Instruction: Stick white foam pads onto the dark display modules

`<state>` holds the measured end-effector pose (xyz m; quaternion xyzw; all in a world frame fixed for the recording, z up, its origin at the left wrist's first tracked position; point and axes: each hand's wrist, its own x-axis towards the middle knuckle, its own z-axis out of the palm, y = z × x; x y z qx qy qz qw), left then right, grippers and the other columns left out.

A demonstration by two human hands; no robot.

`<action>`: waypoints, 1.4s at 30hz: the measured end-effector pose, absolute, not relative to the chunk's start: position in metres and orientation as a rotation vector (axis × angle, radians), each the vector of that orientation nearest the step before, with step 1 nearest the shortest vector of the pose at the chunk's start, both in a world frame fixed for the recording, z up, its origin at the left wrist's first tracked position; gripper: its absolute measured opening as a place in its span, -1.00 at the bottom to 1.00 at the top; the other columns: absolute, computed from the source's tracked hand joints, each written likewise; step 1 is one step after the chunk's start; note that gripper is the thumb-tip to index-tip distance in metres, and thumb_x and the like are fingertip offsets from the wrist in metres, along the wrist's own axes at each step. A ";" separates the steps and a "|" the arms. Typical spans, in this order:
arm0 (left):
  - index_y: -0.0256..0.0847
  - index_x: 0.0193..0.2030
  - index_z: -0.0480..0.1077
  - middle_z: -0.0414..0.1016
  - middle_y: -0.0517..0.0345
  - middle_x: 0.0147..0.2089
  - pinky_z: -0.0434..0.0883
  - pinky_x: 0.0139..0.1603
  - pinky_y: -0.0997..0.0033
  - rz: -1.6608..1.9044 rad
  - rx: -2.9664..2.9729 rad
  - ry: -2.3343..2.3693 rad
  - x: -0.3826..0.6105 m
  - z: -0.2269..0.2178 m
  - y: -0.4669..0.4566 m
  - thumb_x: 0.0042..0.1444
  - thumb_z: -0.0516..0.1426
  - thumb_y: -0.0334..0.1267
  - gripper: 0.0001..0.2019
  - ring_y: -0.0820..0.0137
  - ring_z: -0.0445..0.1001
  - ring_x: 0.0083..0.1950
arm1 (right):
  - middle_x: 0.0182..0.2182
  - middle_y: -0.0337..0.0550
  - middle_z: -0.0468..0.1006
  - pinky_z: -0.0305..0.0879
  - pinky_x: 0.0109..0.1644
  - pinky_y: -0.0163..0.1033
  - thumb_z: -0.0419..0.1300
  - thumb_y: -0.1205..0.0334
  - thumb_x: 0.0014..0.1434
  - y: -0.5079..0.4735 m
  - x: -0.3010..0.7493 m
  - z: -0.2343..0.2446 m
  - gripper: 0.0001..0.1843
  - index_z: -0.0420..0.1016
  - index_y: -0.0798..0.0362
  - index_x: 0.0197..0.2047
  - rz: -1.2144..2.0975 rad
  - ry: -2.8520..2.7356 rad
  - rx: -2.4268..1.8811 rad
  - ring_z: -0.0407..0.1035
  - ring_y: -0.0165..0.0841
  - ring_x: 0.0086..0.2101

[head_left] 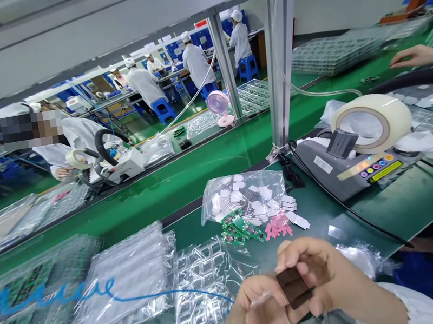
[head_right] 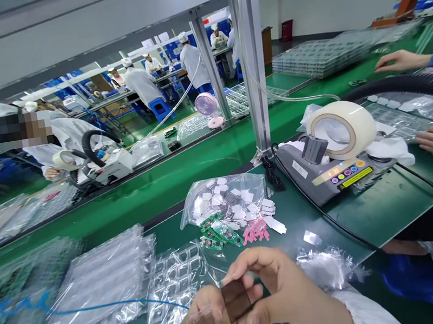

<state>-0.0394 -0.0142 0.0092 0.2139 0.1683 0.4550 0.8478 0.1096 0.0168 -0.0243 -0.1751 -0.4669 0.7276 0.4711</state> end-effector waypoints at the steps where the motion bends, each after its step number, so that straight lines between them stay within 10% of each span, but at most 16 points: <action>1: -0.16 -0.36 0.53 0.49 -0.03 -0.07 0.19 0.12 0.02 0.976 0.451 0.363 -0.039 0.010 -0.015 -0.20 0.27 -0.02 -0.70 0.08 0.34 0.09 | -0.23 -0.25 0.48 0.34 -0.22 -0.30 0.41 0.10 -0.17 0.015 0.110 -0.024 -0.57 0.42 -0.17 -0.19 1.751 -1.184 -0.438 0.39 -0.40 -0.26; 7: -0.15 -0.35 0.55 0.44 0.00 -0.01 0.21 0.13 0.09 1.031 0.574 0.501 -0.042 0.011 -0.019 -0.23 0.29 -0.03 -0.69 0.13 0.40 0.02 | -0.15 -0.10 0.45 0.32 -0.08 -0.07 0.23 0.00 0.06 0.014 0.125 0.000 -0.61 0.32 -0.12 -0.06 1.228 -1.577 -0.660 0.31 -0.22 -0.10; 13: -0.07 -0.31 0.57 0.42 0.00 -0.01 0.26 0.08 0.18 1.081 0.973 0.590 -0.042 0.012 -0.020 -0.15 0.27 -0.10 -0.77 0.16 0.40 -0.02 | -0.46 -0.25 0.34 0.19 -0.09 -0.05 0.08 0.36 0.16 0.013 0.130 0.020 -0.92 0.28 0.00 -0.36 0.634 -1.860 -0.872 0.26 -0.36 -0.37; 42: 0.00 -0.21 0.53 0.32 -0.01 0.03 0.18 0.15 0.08 0.999 1.093 0.812 -0.037 0.005 -0.020 -0.16 0.27 -0.08 -0.69 0.09 0.29 0.10 | -0.38 -0.22 0.26 0.13 -0.24 -0.18 -0.04 0.31 0.24 0.008 0.129 -0.012 -0.87 0.20 -0.01 -0.37 0.746 -1.907 -1.082 0.19 -0.32 -0.31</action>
